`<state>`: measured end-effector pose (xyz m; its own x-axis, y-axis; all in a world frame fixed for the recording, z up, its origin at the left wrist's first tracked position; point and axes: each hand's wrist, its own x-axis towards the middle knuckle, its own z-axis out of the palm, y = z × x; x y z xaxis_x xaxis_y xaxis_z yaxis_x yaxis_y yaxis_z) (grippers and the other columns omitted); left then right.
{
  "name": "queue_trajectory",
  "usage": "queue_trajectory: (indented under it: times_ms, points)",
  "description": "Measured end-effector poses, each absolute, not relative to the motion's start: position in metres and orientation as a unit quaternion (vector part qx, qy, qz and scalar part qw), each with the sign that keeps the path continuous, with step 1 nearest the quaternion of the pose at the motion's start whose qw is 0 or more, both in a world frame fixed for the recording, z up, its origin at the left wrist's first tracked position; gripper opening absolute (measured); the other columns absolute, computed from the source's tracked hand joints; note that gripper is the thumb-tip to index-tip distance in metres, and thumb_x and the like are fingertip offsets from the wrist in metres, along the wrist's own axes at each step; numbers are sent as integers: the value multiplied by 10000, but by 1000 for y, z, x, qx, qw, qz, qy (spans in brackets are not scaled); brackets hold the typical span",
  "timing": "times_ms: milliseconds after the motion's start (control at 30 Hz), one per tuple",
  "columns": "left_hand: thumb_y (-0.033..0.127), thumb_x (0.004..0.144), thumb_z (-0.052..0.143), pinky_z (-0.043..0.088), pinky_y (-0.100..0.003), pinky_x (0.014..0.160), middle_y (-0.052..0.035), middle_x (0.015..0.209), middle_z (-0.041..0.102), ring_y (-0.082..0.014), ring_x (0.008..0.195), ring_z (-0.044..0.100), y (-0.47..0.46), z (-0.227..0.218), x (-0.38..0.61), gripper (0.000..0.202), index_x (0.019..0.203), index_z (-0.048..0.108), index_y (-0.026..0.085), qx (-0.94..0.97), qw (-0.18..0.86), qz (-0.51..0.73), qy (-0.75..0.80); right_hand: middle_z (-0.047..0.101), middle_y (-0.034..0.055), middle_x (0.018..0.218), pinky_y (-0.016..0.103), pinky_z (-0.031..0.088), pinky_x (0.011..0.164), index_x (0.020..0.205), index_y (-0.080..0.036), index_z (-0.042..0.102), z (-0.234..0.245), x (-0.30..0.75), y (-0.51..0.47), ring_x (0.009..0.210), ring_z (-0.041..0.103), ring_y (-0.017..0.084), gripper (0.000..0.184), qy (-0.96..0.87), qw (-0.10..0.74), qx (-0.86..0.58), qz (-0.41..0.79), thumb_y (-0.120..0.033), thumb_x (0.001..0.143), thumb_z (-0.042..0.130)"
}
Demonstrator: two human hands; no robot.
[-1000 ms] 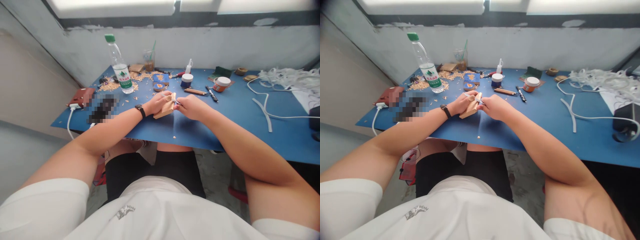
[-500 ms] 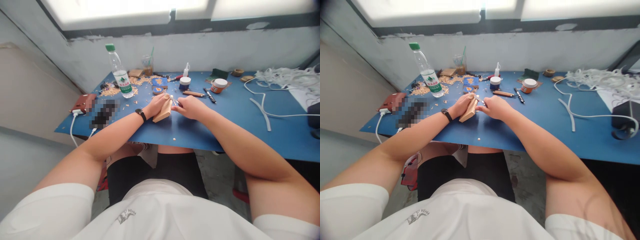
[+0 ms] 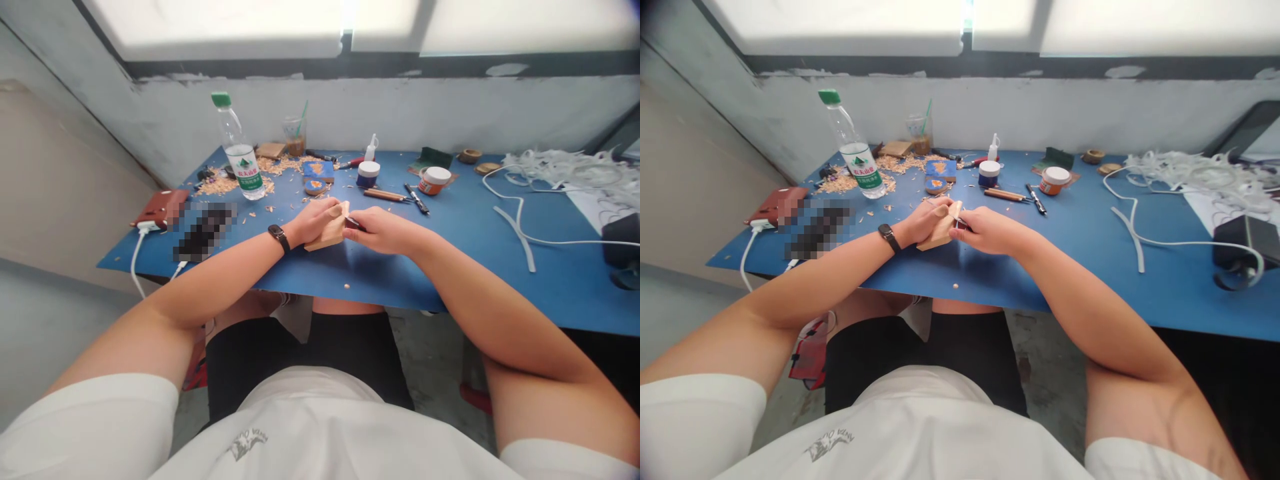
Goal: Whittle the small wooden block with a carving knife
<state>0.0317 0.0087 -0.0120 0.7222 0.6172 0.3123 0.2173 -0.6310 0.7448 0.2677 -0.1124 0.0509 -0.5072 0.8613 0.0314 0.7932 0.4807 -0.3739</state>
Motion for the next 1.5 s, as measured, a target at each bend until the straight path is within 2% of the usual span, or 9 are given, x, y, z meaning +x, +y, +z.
queue_trajectory:
  times_ms: [133, 333, 433, 600, 800, 1033, 1233, 1400, 1500]
  points:
    - [1056, 1096, 467, 534, -454, 942, -66, 979, 757, -263, 955, 668, 10, -12, 30, 836, 981, 650, 248, 868, 330, 281, 244, 751, 60, 937, 383, 417, 813, 1074, -253, 731, 54, 270, -112, 833, 612, 237, 349, -852, 81, -492, 158, -532, 1264, 644]
    - [612, 1177, 547, 560, -424, 986, -53, 1009, 742, -250, 995, 670, 15, -12, 34, 431, 1002, 672, 238, 859, 362, 268, 245, 803, 100, 999, 363, 410, 804, 1116, -227, 771, 54, 265, -107, 909, 707, 267, 356, -838, 61, -533, 103, -539, 1273, 704]
    - [504, 1170, 578, 552, -401, 958, -46, 990, 728, -236, 971, 657, 17, -13, 35, 343, 984, 683, 236, 851, 381, 274, 237, 794, 98, 992, 364, 402, 783, 1150, -219, 785, 55, 263, -105, 907, 715, 277, 370, -827, 34, -555, 89, -563, 1275, 730]
    - [511, 1196, 615, 542, -391, 945, -39, 961, 712, -226, 942, 644, 18, -12, 36, 370, 955, 682, 237, 840, 402, 280, 232, 812, 93, 1015, 372, 435, 791, 1147, -232, 799, 61, 259, -107, 939, 745, 287, 388, -815, 13, -571, 94, -589, 1282, 728]
    - [622, 1230, 636, 553, -375, 899, -45, 955, 732, -215, 900, 654, 18, -10, 37, 464, 974, 682, 238, 821, 446, 269, 236, 865, 159, 1136, 386, 437, 803, 1229, -189, 831, 66, 252, -109, 1004, 761, 303, 452, -793, -4, -603, 83, -597, 1314, 655]
    - [770, 1208, 645, 558, -365, 880, -44, 936, 720, -206, 888, 646, 16, -8, 38, 588, 953, 659, 240, 818, 452, 273, 230, 816, 144, 1016, 410, 410, 783, 1094, -218, 830, 56, 256, -101, 978, 781, 351, 585, -795, 14, -602, 69, -738, 1291, 648]
    - [771, 1204, 641, 562, -403, 885, -41, 890, 697, -217, 861, 636, 16, -10, 41, 605, 907, 638, 244, 812, 435, 288, 262, 844, 169, 1043, 407, 390, 772, 1194, -189, 848, 48, 261, -94, 951, 759, 343, 631, -799, 22, -601, 23, -752, 1306, 587]
    - [810, 1195, 654, 566, -402, 890, -44, 884, 695, -233, 898, 650, 11, -10, 43, 625, 929, 670, 244, 796, 434, 311, 285, 819, 127, 1007, 385, 401, 789, 1181, -190, 828, 48, 266, -90, 929, 729, 304, 526, -807, 25, -589, 23, -669, 1301, 646]
    - [743, 1204, 630, 565, -410, 908, -37, 880, 659, -237, 903, 636, 9, -9, 44, 580, 892, 622, 254, 802, 433, 309, 273, 791, 89, 967, 381, 411, 811, 1120, -231, 795, 52, 267, -95, 896, 701, 281, 453, -820, 32, -569, 58, -623, 1301, 657]
